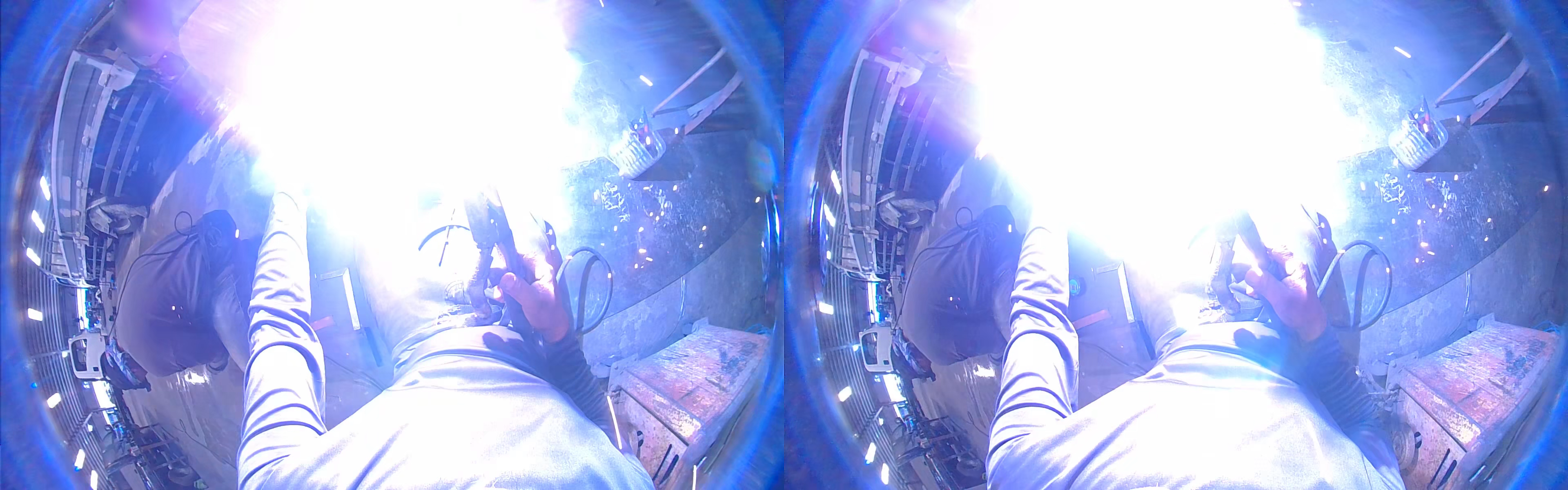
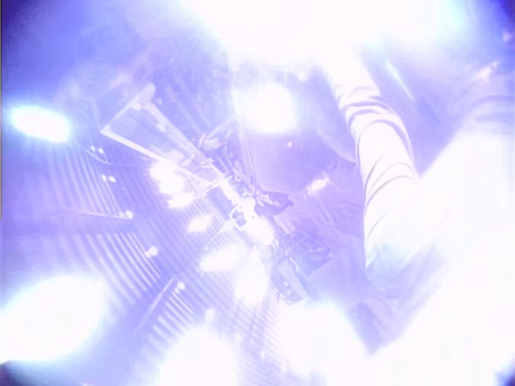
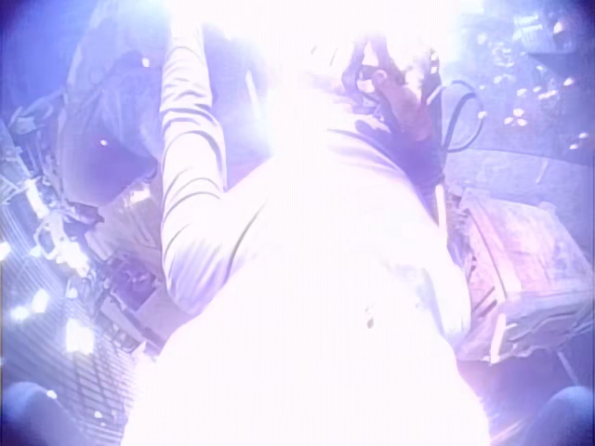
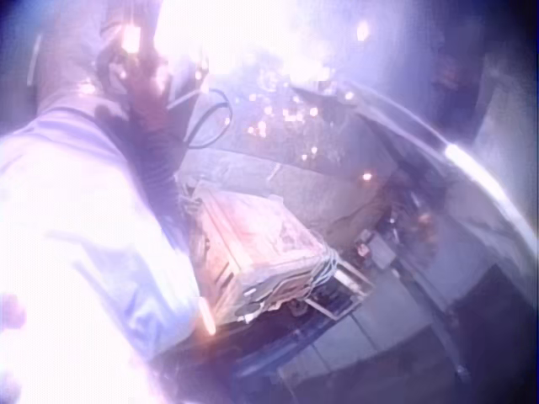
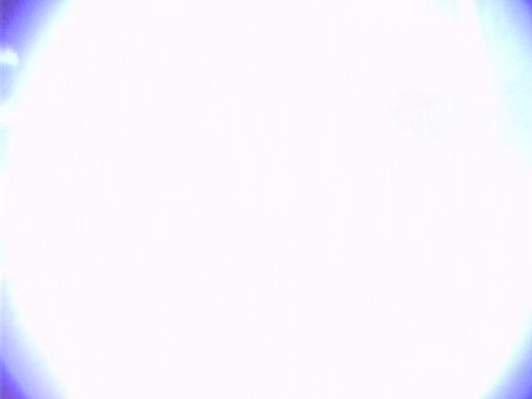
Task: The person positions a large metal sheet against a metal frame and welds it in place using a welding torch. They reposition the sheet and continue welding along the edges to secure it to the frame.
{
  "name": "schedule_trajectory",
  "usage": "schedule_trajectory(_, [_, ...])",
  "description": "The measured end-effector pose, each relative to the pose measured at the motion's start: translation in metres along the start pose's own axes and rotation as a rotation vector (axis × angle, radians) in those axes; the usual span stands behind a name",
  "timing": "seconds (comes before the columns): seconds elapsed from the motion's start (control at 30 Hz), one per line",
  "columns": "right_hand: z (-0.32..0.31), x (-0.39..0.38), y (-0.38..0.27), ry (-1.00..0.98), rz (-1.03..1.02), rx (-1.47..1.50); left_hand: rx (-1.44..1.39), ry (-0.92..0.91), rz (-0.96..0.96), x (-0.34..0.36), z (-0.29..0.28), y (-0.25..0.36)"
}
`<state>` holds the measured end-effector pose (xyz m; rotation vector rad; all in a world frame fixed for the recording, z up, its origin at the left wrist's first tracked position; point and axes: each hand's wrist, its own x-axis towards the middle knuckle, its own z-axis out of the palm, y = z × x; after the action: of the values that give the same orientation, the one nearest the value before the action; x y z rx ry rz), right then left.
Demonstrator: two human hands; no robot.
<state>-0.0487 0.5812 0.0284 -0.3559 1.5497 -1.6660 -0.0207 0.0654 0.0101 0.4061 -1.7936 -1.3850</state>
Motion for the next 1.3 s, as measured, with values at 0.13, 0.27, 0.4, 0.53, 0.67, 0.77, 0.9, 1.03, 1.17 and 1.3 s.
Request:
schedule_trajectory(0.13, [0.002, 0.014, 0.013, -0.029, -0.202, 0.075, -0.082, -0.021, 0.004, 0.006, 0.004, 0.001])
schedule_trajectory(0.27, [-0.005, 0.016, 0.029, -0.004, -0.245, -0.036, -0.052, -0.009, -0.077, 0.009, 0.006, 0.006])
schedule_trajectory(0.4, [-0.007, 0.017, 0.031, 0.001, -0.190, -0.067, -0.024, 0.028, -0.085, 0.004, 0.009, 0.009])
schedule_trajectory(0.53, [-0.007, 0.021, 0.035, -0.022, -0.255, -0.053, 0.003, 0.010, -0.040, 0.006, 0.005, 0.003])
schedule_trajectory(0.67, [-0.007, 0.022, 0.032, -0.030, -0.241, -0.075, 0.061, -0.006, -0.050, 0.008, -0.001, 0.000])
schedule_trajectory(0.77, [-0.007, 0.022, 0.030, -0.021, -0.242, -0.105, 0.074, -0.046, -0.049, 0.008, -0.002, -0.001])
schedule_trajectory(0.9, [-0.006, 0.022, 0.025, -0.021, -0.243, -0.140, 0.108, -0.056, -0.011, 0.009, -0.005, -0.001])
schedule_trajectory(1.03, [-0.009, 0.023, 0.034, -0.013, -0.221, -0.145, 0.089, -0.030, 0.013, 0.009, -0.002, -0.002])
schedule_trajectory(1.17, [-0.003, 0.018, 0.017, -0.025, -0.105, -0.080, 0.070, -0.002, -0.047, 0.005, 0.000, 0.008])
schedule_trajectory(1.3, [0.002, 0.016, 0.017, -0.035, -0.025, 0.059, 0.042, 0.013, -0.060, -0.001, 0.003, 0.010])
